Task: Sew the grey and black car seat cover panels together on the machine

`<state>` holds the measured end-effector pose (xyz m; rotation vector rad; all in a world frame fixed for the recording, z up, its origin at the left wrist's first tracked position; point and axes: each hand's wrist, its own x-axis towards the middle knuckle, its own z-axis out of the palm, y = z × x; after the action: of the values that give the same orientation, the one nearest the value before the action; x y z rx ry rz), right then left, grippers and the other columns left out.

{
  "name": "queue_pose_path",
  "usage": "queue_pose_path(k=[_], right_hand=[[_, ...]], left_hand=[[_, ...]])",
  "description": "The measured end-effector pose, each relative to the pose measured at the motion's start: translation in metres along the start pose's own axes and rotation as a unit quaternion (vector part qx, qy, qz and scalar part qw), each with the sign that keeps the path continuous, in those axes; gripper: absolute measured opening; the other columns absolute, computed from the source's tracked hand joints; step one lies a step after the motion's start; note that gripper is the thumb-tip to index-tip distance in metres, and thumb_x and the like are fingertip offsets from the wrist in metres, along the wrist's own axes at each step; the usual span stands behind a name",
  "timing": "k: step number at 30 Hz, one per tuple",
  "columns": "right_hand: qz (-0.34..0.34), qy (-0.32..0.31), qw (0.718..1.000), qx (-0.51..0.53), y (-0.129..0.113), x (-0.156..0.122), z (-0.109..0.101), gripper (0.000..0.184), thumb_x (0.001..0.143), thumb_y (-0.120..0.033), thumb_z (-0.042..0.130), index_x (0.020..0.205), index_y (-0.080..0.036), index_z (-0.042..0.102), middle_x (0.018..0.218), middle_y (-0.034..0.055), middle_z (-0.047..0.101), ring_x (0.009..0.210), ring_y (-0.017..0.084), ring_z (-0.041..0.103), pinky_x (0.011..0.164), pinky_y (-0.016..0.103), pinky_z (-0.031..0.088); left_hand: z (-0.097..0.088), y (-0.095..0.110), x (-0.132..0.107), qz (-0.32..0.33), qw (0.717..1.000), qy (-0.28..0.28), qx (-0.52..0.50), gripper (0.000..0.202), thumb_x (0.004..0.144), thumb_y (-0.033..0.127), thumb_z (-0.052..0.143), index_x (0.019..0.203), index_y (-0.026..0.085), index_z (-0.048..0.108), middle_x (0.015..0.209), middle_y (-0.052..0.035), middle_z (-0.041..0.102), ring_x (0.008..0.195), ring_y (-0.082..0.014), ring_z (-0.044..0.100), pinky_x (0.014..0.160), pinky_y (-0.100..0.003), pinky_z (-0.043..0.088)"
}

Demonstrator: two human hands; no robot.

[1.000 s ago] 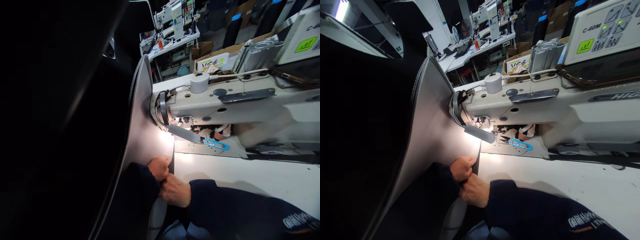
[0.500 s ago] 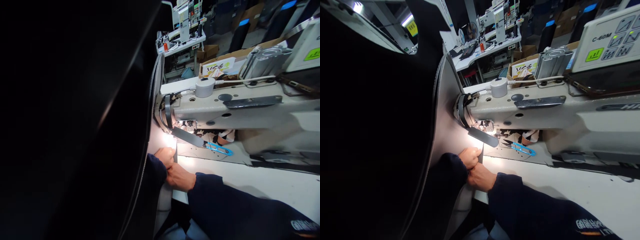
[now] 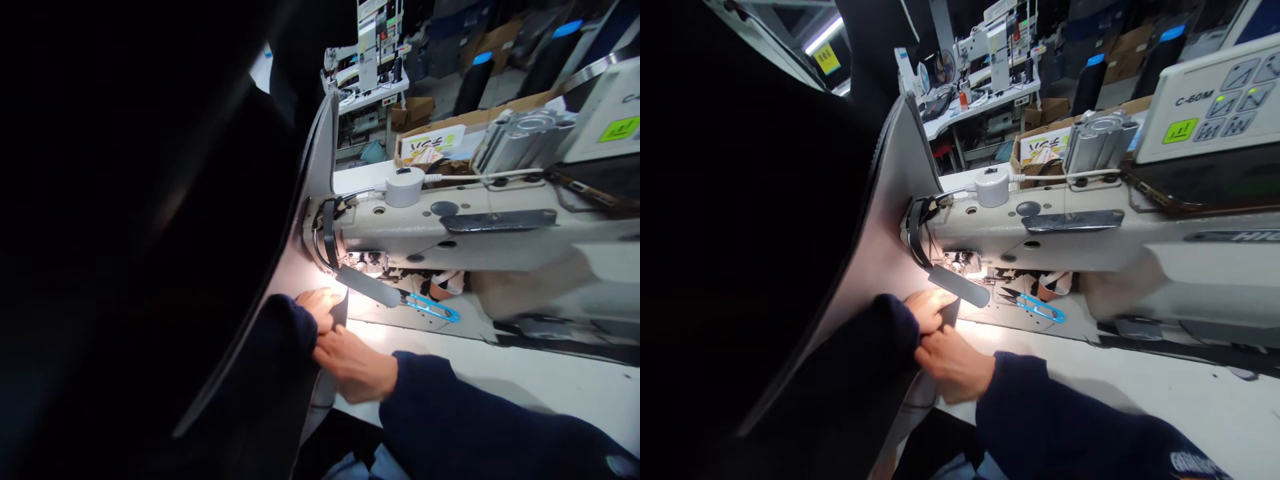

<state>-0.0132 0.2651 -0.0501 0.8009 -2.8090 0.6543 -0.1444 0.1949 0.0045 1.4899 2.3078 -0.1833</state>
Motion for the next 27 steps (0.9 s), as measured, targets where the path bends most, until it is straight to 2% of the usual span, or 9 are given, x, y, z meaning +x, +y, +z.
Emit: queue_pose_path(k=[3, 7, 9, 12, 16, 20, 27], right_hand=[[-0.034, -0.009, 0.999, -0.006, -0.028, -0.015, -0.002, 0.044, 0.063, -0.028, 0.06, 0.104, -0.014, 0.051, 0.088, 0.0061, 0.054, 0.075, 0.019, 0.045, 0.068, 0.036, 0.032], [-0.031, -0.015, 0.999, -0.029, -0.032, -0.021, 0.008, 0.022, 0.073, -0.023, 0.056, 0.092, -0.015, 0.051, 0.084, 0.0059, 0.054, 0.074, 0.019, 0.042, 0.065, 0.035, 0.026], [-0.03, -0.009, 0.999, -0.04, -0.026, -0.019, 0.014, 0.008, 0.083, -0.02, 0.049, 0.089, -0.015, 0.052, 0.08, 0.0053, 0.055, 0.072, 0.018, 0.042, 0.064, 0.035, 0.024], [-0.035, -0.001, 0.997, -0.063, -0.017, -0.017, 0.023, 0.014, 0.092, -0.018, 0.041, 0.086, -0.016, 0.054, 0.075, 0.0047, 0.056, 0.069, 0.017, 0.042, 0.061, 0.035, 0.022], [-0.043, 0.01, 0.995, -0.089, -0.01, -0.015, 0.029, 0.016, 0.093, -0.018, 0.042, 0.084, -0.016, 0.055, 0.074, 0.0048, 0.057, 0.069, 0.017, 0.043, 0.061, 0.035, 0.022], [-0.046, 0.019, 0.994, -0.092, -0.003, -0.013, 0.03, 0.016, 0.093, -0.017, 0.043, 0.084, -0.016, 0.056, 0.074, 0.0051, 0.057, 0.068, 0.017, 0.043, 0.062, 0.035, 0.025], [-0.025, 0.039, 0.994, -0.1, 0.019, -0.007, 0.028, 0.021, 0.094, -0.017, 0.041, 0.082, -0.017, 0.058, 0.073, 0.0049, 0.058, 0.068, 0.017, 0.044, 0.064, 0.034, 0.028]], left_hand=[[0.007, -0.005, -0.035, 0.027, 0.998, 0.01, 0.052, 0.051, 0.072, 0.009, 0.044, 0.119, 0.024, 0.056, 0.097, -0.0061, 0.057, 0.086, -0.0206, 0.054, 0.072, -0.031, 0.045], [0.026, -0.009, -0.059, 0.067, 0.996, 0.009, 0.064, 0.048, 0.082, 0.012, 0.037, 0.127, 0.023, 0.05, 0.097, -0.0059, 0.055, 0.085, -0.0203, 0.051, 0.074, -0.032, 0.043], [0.033, -0.009, -0.059, 0.062, 0.996, -0.003, 0.061, 0.045, 0.084, 0.013, 0.037, 0.126, 0.021, 0.051, 0.096, -0.0064, 0.054, 0.085, -0.0203, 0.05, 0.077, -0.032, 0.043], [0.037, -0.008, -0.051, 0.069, 0.996, -0.022, 0.044, 0.041, 0.086, 0.014, 0.036, 0.123, 0.02, 0.053, 0.092, -0.0064, 0.053, 0.083, -0.0185, 0.05, 0.074, -0.029, 0.041], [0.033, -0.008, -0.041, 0.111, 0.992, -0.051, 0.006, 0.03, 0.089, 0.016, 0.036, 0.107, 0.019, 0.059, 0.086, -0.0042, 0.052, 0.075, -0.0148, 0.049, 0.066, -0.026, 0.038], [0.031, -0.008, -0.035, 0.135, 0.989, -0.054, -0.008, 0.026, 0.09, 0.015, 0.036, 0.093, 0.016, 0.062, 0.082, -0.0042, 0.051, 0.073, -0.0141, 0.048, 0.064, -0.026, 0.035], [0.026, -0.004, -0.017, 0.063, 0.996, -0.047, -0.041, 0.024, 0.09, 0.023, 0.043, 0.091, 0.018, 0.067, 0.088, -0.0053, 0.058, 0.076, -0.0152, 0.052, 0.07, -0.027, 0.039]])
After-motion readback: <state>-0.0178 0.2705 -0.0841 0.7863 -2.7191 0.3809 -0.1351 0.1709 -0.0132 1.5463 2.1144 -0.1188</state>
